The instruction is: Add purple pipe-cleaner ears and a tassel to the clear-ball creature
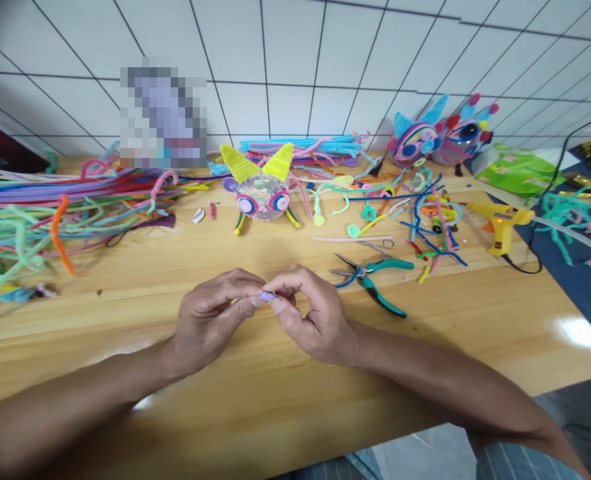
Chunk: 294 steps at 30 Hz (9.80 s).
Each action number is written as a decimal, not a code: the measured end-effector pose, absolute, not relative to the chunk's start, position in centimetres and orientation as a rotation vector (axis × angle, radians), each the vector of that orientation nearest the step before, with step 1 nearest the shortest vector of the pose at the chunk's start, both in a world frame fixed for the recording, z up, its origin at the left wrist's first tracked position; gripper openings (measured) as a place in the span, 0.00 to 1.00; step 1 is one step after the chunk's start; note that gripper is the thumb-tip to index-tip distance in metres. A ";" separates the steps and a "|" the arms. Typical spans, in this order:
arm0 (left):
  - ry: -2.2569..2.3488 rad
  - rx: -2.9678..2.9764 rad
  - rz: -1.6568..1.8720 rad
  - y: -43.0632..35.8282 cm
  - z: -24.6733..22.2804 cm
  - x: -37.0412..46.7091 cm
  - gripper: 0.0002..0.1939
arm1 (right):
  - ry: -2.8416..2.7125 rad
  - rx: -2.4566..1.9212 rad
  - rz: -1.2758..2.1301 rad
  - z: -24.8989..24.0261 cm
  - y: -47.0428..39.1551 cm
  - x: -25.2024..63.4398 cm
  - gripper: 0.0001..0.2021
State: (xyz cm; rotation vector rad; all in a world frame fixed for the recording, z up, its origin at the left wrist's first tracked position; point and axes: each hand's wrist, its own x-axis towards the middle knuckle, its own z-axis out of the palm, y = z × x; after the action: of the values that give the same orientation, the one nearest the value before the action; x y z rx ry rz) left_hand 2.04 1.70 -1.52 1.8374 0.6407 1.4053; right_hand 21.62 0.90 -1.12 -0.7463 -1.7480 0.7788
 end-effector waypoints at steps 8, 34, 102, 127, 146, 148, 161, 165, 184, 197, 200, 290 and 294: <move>0.649 1.754 1.387 1.6 -1.7 2.1 0.06 | -1.731 -0.762 0.809 -1.0 1.0 21.6 0.03; 0.754 1.583 1.322 1.5 -1.7 2.2 0.04 | -1.742 -0.831 0.717 -1.6 1.4 21.7 0.01; 0.901 1.306 1.188 1.9 -2.3 2.4 0.08 | -1.918 -0.902 0.491 -0.6 2.5 21.7 0.08; 0.922 1.180 1.122 2.5 -2.6 2.4 0.13 | -1.955 -0.963 0.528 -1.3 3.0 21.7 0.06; 0.948 1.220 1.093 3.0 -3.0 2.3 0.17 | -1.949 -0.955 0.596 -1.6 2.9 22.0 0.04; 0.937 1.238 1.091 3.1 -3.1 2.2 0.18 | -1.933 -0.954 0.620 -1.7 3.0 22.1 0.06; 0.855 1.261 1.093 3.4 -3.5 2.2 0.16 | -1.797 -1.064 0.906 -2.0 3.7 22.6 0.09; 0.845 1.271 1.082 3.5 -3.5 2.1 0.15 | -1.774 -1.047 0.940 -2.0 3.9 22.4 0.09; 0.835 1.236 1.070 3.4 -3.6 1.9 0.12 | -1.597 -1.090 1.123 -1.9 3.8 22.3 0.05; 0.821 1.238 1.048 3.5 -3.8 2.0 0.13 | -1.583 -1.081 1.146 -2.4 3.9 22.3 0.04; 0.818 1.244 1.040 3.5 -3.8 1.9 0.13 | -1.573 -1.075 1.177 -2.3 3.9 22.4 0.03; 0.903 1.336 1.131 3.2 -4.3 1.8 0.11 | -1.666 -1.051 0.921 -2.7 3.4 21.7 0.02; 0.901 1.390 1.157 3.3 -4.2 1.8 0.11 | -1.648 -1.074 0.959 -3.1 3.4 21.7 0.02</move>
State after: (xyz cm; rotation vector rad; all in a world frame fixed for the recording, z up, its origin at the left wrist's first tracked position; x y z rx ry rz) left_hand 1.85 3.26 -4.16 1.3899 0.9011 1.1572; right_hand 21.72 3.37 -3.05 -1.0740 -1.6482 0.9587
